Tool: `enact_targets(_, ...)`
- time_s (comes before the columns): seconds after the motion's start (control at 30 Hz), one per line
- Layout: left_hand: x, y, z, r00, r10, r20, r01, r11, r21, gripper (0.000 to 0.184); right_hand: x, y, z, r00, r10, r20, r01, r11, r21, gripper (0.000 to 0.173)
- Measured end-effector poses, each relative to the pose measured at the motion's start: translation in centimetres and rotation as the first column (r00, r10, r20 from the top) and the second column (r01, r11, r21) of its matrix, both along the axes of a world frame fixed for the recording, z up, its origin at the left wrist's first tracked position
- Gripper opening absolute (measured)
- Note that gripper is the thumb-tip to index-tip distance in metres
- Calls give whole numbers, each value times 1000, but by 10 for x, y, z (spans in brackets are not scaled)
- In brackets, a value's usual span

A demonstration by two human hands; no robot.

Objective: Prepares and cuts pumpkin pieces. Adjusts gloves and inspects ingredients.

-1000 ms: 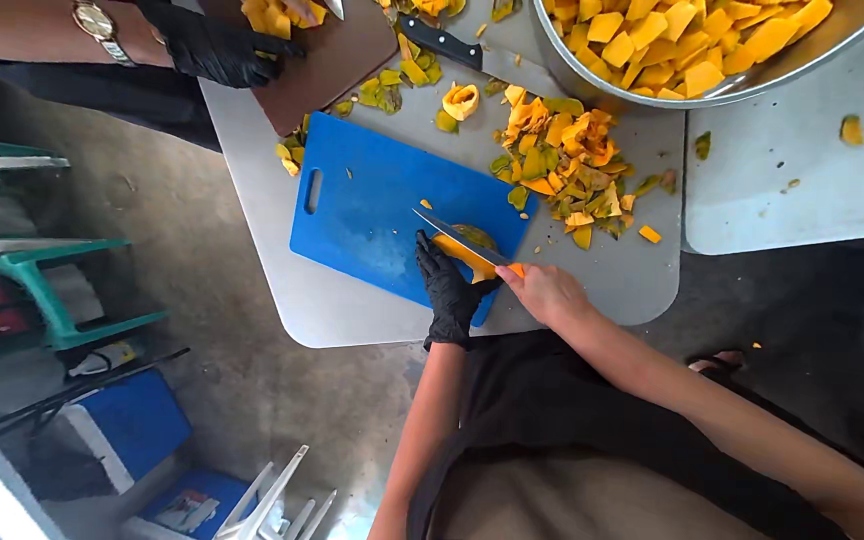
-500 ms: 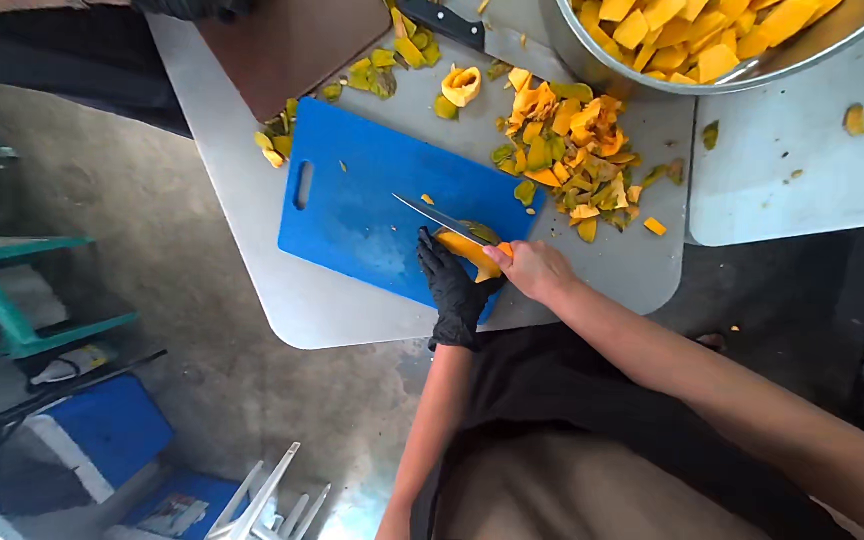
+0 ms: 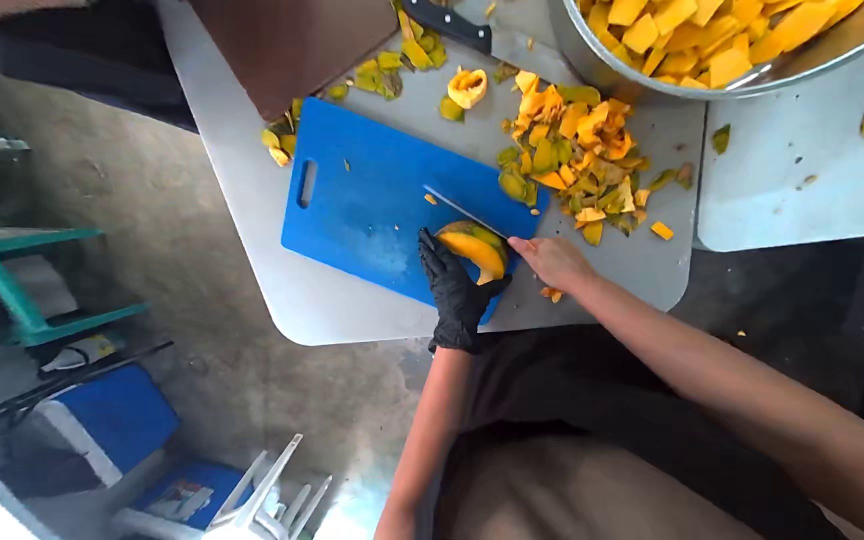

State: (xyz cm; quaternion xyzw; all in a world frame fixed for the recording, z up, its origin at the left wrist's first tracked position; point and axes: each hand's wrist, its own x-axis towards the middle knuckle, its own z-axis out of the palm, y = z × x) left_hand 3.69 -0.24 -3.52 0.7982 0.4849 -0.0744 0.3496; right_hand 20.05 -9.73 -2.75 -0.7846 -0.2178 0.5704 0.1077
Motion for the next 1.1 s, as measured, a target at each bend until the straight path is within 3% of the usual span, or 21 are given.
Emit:
enact_targets(0.1,-10,3,5,997,-17,77,19,1000,-22,153,-1,-50,4,977,-141,-161,144,989,13,56)
enact_targets(0.17,-9,14,19,974,-13,225,17,1000,-17,141,6,-68,17,985,-126,-119,138,986,97,46)
enact_targets(0.23,1,18,26,922,-14,388,-38,991,126,99,8,-75,32,998,-58,31,51,978,203,38)
enact_targets(0.3,18,15,24,883,67,465,-202,947,249,53,6,-70,48,992,28,123,-53,979,198,35)
enact_targets(0.37,30,8,17,892,163,421,-306,904,299,38,-3,-66,53,974,97,206,-142,966,215,38)
enact_targets(0.57,43,-34,-29,891,356,283,-441,827,348,47,-15,-60,51,942,236,236,-283,941,187,44)
enact_targets(0.73,46,-41,-41,863,350,365,-475,810,345,50,-6,-62,52,927,288,239,-336,922,191,39)
enact_targets(0.87,45,-44,-48,830,334,448,-505,791,346,52,-4,-60,52,926,333,181,-354,929,105,42)
enact_targets(1.0,42,-48,-55,816,360,452,-527,785,327,49,-17,-58,44,910,330,252,-354,934,53,43)
enact_targets(1.1,41,-47,-60,806,330,492,-533,767,358,51,-27,-45,31,887,276,369,-337,935,112,36)
